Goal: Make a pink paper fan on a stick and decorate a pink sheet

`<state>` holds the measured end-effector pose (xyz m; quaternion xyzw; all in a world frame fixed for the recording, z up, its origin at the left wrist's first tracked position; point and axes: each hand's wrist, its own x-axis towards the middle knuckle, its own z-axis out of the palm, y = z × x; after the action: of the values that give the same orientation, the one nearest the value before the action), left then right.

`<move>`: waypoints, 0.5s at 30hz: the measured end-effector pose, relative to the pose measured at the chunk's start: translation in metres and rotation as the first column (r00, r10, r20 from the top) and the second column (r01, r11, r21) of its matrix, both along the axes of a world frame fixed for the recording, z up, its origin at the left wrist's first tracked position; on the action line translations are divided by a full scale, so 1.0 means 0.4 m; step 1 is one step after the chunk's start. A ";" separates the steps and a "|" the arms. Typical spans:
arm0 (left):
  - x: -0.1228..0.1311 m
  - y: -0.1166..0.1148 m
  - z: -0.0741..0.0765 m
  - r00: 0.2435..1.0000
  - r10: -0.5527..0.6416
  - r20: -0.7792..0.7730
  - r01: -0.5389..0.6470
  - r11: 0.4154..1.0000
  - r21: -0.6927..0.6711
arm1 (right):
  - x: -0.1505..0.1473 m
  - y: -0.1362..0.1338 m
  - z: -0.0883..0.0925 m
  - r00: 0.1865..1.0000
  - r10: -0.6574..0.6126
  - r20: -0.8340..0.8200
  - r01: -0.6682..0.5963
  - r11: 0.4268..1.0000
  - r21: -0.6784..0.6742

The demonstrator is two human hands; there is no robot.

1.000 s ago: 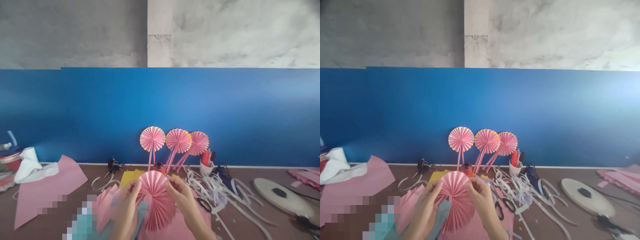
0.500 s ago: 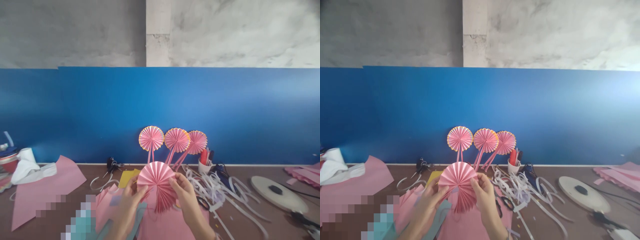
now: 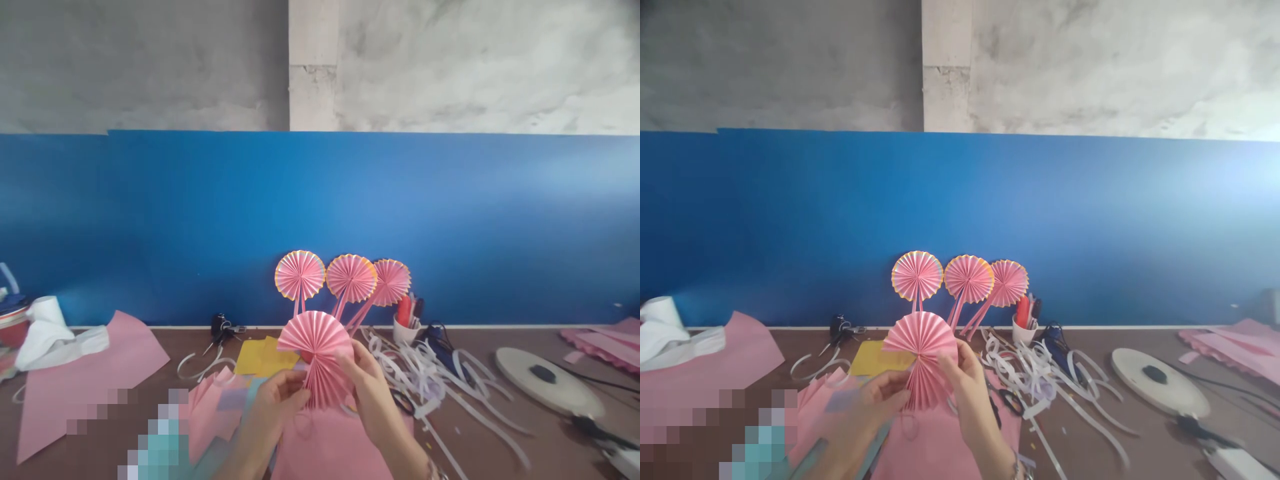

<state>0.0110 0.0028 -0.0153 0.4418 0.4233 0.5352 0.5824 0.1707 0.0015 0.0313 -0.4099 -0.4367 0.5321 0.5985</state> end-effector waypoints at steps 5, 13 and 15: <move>-0.008 -0.013 0.047 1.000 0.004 -0.007 -0.004 1.000 -0.027 | 0.011 0.004 0.005 0.984 0.114 0.134 -0.115 0.993 -0.003; -0.059 -0.004 0.075 0.997 0.055 -0.050 -0.058 0.997 -0.057 | 0.090 0.025 0.020 0.925 0.354 0.139 -0.348 0.935 -0.065; -0.061 -0.005 0.082 0.999 -0.039 0.039 0.040 0.999 -0.032 | 0.096 0.021 0.030 0.911 0.380 0.158 -0.369 0.924 -0.098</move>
<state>-0.0134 0.0009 0.0174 0.4300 0.4122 0.5249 0.6079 0.2092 0.0098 0.0434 -0.3832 -0.5399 0.6132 0.4309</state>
